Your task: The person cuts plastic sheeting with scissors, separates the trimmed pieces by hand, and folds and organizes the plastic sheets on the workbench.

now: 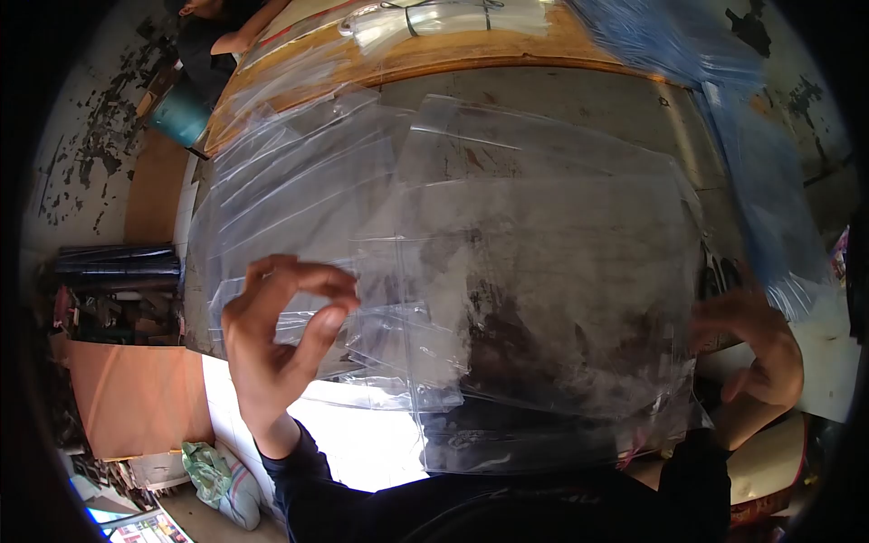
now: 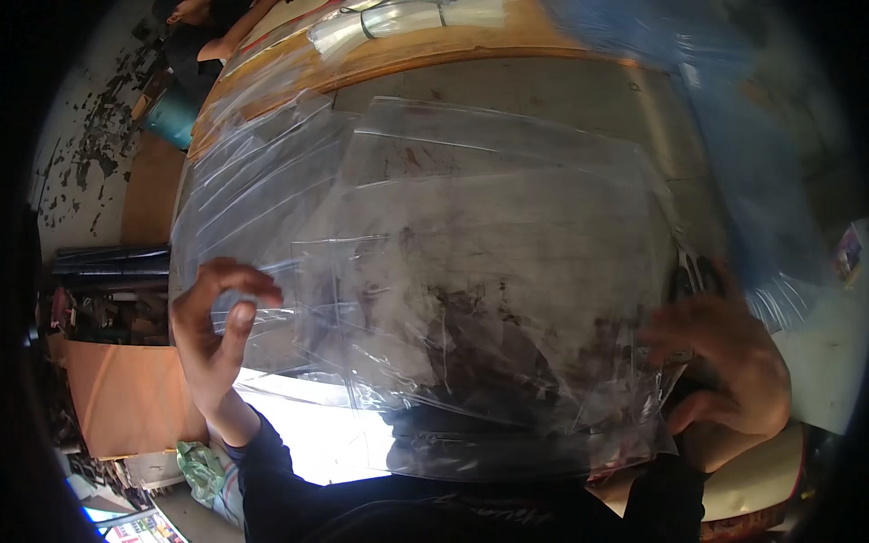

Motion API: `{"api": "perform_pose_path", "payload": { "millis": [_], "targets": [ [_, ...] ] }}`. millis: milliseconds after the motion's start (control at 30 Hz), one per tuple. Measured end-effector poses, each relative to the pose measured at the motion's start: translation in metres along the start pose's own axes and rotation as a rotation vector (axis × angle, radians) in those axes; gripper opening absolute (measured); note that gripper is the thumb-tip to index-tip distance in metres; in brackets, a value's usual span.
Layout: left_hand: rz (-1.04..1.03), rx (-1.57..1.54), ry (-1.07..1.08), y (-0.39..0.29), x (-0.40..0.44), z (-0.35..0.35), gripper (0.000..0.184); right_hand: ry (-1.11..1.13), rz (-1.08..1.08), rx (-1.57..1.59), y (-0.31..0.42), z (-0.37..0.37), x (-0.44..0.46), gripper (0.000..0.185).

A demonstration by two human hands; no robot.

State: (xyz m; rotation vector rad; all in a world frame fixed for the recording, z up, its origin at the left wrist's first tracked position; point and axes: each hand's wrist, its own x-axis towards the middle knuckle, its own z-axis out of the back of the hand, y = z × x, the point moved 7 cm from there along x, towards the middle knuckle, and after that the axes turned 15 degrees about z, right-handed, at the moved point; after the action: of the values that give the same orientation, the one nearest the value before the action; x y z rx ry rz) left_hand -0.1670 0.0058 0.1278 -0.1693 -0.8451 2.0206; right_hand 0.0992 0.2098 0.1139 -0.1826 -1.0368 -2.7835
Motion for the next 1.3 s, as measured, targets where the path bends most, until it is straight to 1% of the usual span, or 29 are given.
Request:
{"api": "perform_pose_path", "payload": {
  "millis": [33, 67, 100, 133, 167, 200, 233, 267, 333, 400, 433, 500, 533, 567, 633, 667, 700, 733, 767, 833, 900, 967, 1033, 1067, 1100, 1133, 1167, 1200, 1300],
  "targets": [
    [-0.016, 0.089, 0.021, -0.005, 0.017, -0.01, 0.026, -0.086, -0.002, -0.045, 0.0, 0.006, 0.011, 0.04],
    [-0.035, 0.179, 0.039, -0.011, 0.031, -0.021, 0.032, -0.172, -0.006, -0.09, 0.001, 0.013, 0.021, 0.04],
    [-0.041, 0.181, 0.038, -0.01, 0.041, -0.03, 0.032, -0.25, -0.07, -0.164, -0.007, 0.015, 0.035, 0.041],
    [-0.076, 0.257, 0.057, -0.005, 0.049, -0.044, 0.037, -0.328, -0.134, -0.239, -0.017, 0.018, 0.047, 0.043],
    [-0.109, 0.331, 0.077, -0.003, 0.054, -0.055, 0.042, -0.332, -0.134, -0.242, -0.027, 0.012, 0.059, 0.043],
    [-0.11, 0.378, 0.128, -0.004, 0.055, -0.062, 0.046, -0.289, -0.125, -0.356, -0.037, 0.004, 0.072, 0.044],
    [-0.114, 0.379, 0.128, -0.003, 0.055, -0.065, 0.046, -0.246, -0.118, -0.469, -0.047, -0.004, 0.08, 0.046],
    [-0.106, 0.333, 0.145, 0.0, 0.054, -0.067, 0.046, -0.249, -0.122, -0.466, -0.057, -0.012, 0.083, 0.046],
    [-0.088, 0.287, 0.161, 0.008, 0.057, -0.072, 0.046, -0.296, -0.038, -0.539, -0.064, -0.021, 0.09, 0.05],
    [-0.141, 0.046, 0.155, 0.009, 0.062, -0.071, 0.048, -0.294, -0.065, -0.558, -0.074, -0.025, 0.091, 0.049],
    [-0.126, 0.05, 0.155, 0.013, 0.062, -0.074, 0.048, -0.296, -0.1, -0.581, -0.079, -0.026, 0.089, 0.047],
    [0.111, -0.308, 0.194, 0.031, 0.062, -0.078, 0.046, -0.235, -0.109, -0.556, -0.077, -0.025, 0.082, 0.047],
    [0.144, -0.396, 0.2, 0.035, 0.062, -0.08, 0.044, -0.181, -0.119, -0.549, -0.077, -0.024, 0.079, 0.047],
    [0.155, -0.394, 0.195, 0.038, 0.064, -0.08, 0.044, -0.175, -0.112, -0.542, -0.076, -0.022, 0.076, 0.047],
    [0.085, -0.287, 0.266, 0.036, 0.065, -0.085, 0.043, -0.112, -0.1, -0.443, -0.076, -0.025, 0.073, 0.035],
    [0.089, -0.237, 0.279, 0.03, 0.066, -0.083, 0.037, -0.108, -0.1, -0.437, -0.077, -0.028, 0.074, 0.035],
    [0.094, -0.238, 0.283, 0.031, 0.065, -0.085, 0.037, -0.167, -0.114, -0.449, -0.077, -0.028, 0.075, 0.036],
    [0.064, -0.209, 0.265, 0.031, 0.064, -0.085, 0.033, -0.225, -0.13, -0.459, -0.077, -0.026, 0.076, 0.037],
    [0.033, -0.18, 0.247, 0.03, 0.062, -0.085, 0.028, -0.221, -0.134, -0.452, -0.076, -0.028, 0.08, 0.037],
    [0.004, -0.157, 0.226, 0.028, 0.061, -0.085, 0.026, -0.254, -0.147, -0.58, -0.071, -0.023, 0.086, 0.04],
    [-0.031, -0.135, 0.205, 0.025, 0.06, -0.084, 0.024, -0.236, -0.154, -0.589, -0.072, -0.022, 0.087, 0.041],
    [-0.053, -0.114, 0.177, 0.024, 0.06, -0.083, 0.029, -0.219, -0.159, -0.601, -0.073, -0.023, 0.084, 0.042],
    [-0.008, -0.143, 0.163, 0.026, 0.062, -0.08, 0.03, -0.251, -0.17, -0.565, -0.075, -0.022, 0.079, 0.032],
    [0.036, -0.171, 0.146, 0.028, 0.064, -0.078, 0.032, -0.25, -0.169, -0.564, -0.076, -0.021, 0.077, 0.032],
    [0.038, -0.169, 0.145, 0.025, 0.065, -0.074, 0.032, -0.218, -0.163, -0.581, -0.077, -0.02, 0.077, 0.028],
    [0.118, -0.152, 0.157, 0.026, 0.067, -0.07, 0.033, -0.187, -0.157, -0.599, -0.078, -0.021, 0.077, 0.024],
    [0.198, -0.134, 0.17, 0.03, 0.067, -0.068, 0.035, -0.188, -0.156, -0.597, -0.078, -0.021, 0.077, 0.024],
    [0.141, -0.076, 0.175, 0.029, 0.069, -0.066, 0.029, -0.203, -0.137, -0.616, -0.077, -0.02, 0.078, 0.022],
    [0.084, -0.121, 0.239, 0.036, 0.065, -0.071, 0.023, -0.241, -0.122, -0.638, -0.078, -0.016, 0.078, 0.02]
  ]
}}
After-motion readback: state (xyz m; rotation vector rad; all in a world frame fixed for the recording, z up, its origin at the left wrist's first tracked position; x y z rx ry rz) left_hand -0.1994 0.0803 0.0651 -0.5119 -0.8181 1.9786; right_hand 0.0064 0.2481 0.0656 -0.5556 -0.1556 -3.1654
